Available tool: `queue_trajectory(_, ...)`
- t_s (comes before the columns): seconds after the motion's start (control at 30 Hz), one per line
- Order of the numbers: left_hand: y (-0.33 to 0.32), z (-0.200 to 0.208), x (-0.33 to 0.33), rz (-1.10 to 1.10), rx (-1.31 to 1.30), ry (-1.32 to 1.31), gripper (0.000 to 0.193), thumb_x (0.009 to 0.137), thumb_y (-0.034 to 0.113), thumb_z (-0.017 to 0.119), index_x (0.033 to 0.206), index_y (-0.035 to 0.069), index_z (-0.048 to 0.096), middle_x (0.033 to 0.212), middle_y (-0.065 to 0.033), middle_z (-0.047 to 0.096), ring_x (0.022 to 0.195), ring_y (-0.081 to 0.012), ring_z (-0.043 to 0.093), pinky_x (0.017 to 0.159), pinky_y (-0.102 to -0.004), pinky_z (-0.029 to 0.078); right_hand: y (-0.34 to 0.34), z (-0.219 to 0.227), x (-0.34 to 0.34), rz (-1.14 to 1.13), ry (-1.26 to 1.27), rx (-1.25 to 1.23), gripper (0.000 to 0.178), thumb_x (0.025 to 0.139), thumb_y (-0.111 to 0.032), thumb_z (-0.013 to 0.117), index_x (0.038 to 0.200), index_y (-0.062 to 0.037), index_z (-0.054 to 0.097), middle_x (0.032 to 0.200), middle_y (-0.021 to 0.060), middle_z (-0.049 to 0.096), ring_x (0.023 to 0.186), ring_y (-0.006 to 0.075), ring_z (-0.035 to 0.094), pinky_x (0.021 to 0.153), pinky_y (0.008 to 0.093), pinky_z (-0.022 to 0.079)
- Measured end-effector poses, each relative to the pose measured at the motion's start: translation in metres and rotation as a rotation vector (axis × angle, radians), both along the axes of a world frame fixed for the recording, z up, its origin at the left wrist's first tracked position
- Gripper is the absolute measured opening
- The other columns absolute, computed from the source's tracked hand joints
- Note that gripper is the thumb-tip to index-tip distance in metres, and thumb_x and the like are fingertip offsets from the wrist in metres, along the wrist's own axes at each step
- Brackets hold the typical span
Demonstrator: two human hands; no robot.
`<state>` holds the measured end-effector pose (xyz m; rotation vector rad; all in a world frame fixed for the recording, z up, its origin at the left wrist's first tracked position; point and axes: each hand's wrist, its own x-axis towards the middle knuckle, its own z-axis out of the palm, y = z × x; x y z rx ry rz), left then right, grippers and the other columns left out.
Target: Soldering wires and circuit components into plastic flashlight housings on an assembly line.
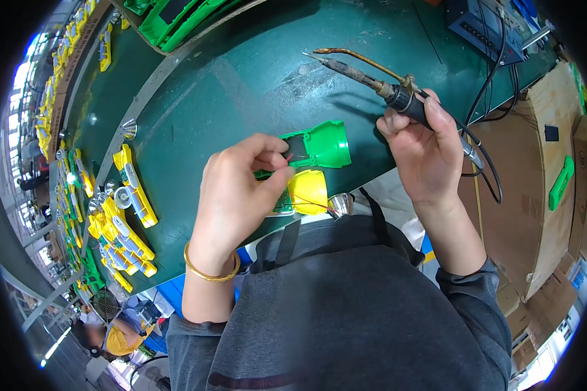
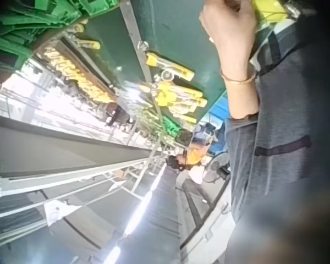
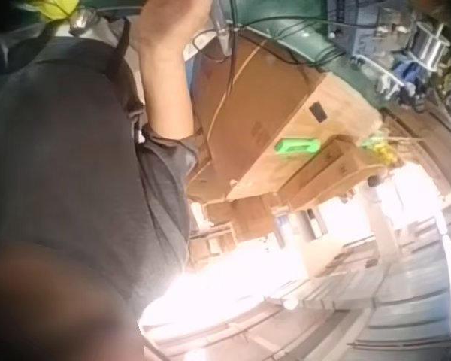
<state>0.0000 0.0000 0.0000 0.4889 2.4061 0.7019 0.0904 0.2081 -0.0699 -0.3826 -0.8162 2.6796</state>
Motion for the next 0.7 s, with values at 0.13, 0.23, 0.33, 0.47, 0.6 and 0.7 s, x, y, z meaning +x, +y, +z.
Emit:
queue_trajectory(0.13,-0.01,-0.016,0.004,0.094,0.314,-0.092,0.011,0.078,-0.001,0.067,0.088,-0.005,0.065,0.08,-0.0071,0.066,0.078,-0.0104,0.062,0.075,-0.0231,0.048,0.011,0.002,-0.006,0.021,0.024,0.099,0.022,0.093,-0.025,0.046,0.098,-0.0046,0.052,0.08,0.0072,0.057,0.078,0.0162,0.049,0.077,0.0327,0.036)
queue_trajectory(0.23,-0.001,-0.022,0.01,0.071,0.33,0.017,0.009,0.078,-0.001,0.067,0.086,-0.004,0.065,0.079,-0.0063,0.065,0.076,-0.0102,0.062,0.072,-0.0232,0.048,0.014,0.009,-0.009,0.01,0.011,0.162,0.021,0.091,-0.025,0.048,0.098,-0.0049,0.051,0.084,0.0079,0.058,0.077,0.0157,0.048,0.076,0.0316,0.036)
queue_trajectory(0.33,0.006,-0.029,0.016,0.083,0.316,0.162,0.005,0.077,0.001,0.066,0.081,-0.002,0.064,0.075,-0.0076,0.065,0.069,-0.0155,0.062,0.065,-0.0266,0.048,0.021,0.014,-0.007,0.035,0.025,0.265,0.021,0.09,-0.025,0.05,0.097,-0.0054,0.05,0.088,0.009,0.059,0.077,0.0152,0.048,0.076,0.0303,0.036)
queue_trajectory(0.47,0.008,-0.028,0.011,0.026,0.261,0.276,0.003,0.076,0.002,0.065,0.079,0.0,0.065,0.071,-0.0102,0.063,0.063,-0.0217,0.062,0.06,-0.0305,0.047,0.038,0.018,0.0,0.108,0.019,0.47,0.024,0.086,-0.025,0.057,0.095,-0.0032,0.051,0.084,0.0096,0.059,0.073,0.0138,0.053,0.068,0.0254,0.04)
queue_trajectory(0.6,0.012,-0.024,0.01,-0.079,0.145,0.364,0.005,0.076,0.003,0.065,0.08,0.0,0.066,0.07,-0.0124,0.061,0.064,-0.0257,0.061,0.06,-0.0318,0.047,0.053,0.024,0.003,0.214,-0.046,0.682,0.022,0.079,-0.02,0.063,0.089,-0.001,0.055,0.075,0.0069,0.06,0.066,0.0111,0.06,0.057,0.02,0.044)
queue_trajectory(0.7,0.017,-0.023,0.01,-0.118,0.049,0.449,0.004,0.075,0.003,0.064,0.077,0.001,0.065,0.069,-0.0132,0.06,0.063,-0.0278,0.06,0.059,-0.0344,0.047,0.051,0.03,0.002,0.292,-0.148,0.759,0.016,0.075,-0.012,0.066,0.083,-0.0014,0.057,0.074,0.0057,0.061,0.067,0.0099,0.061,0.058,0.0208,0.046)
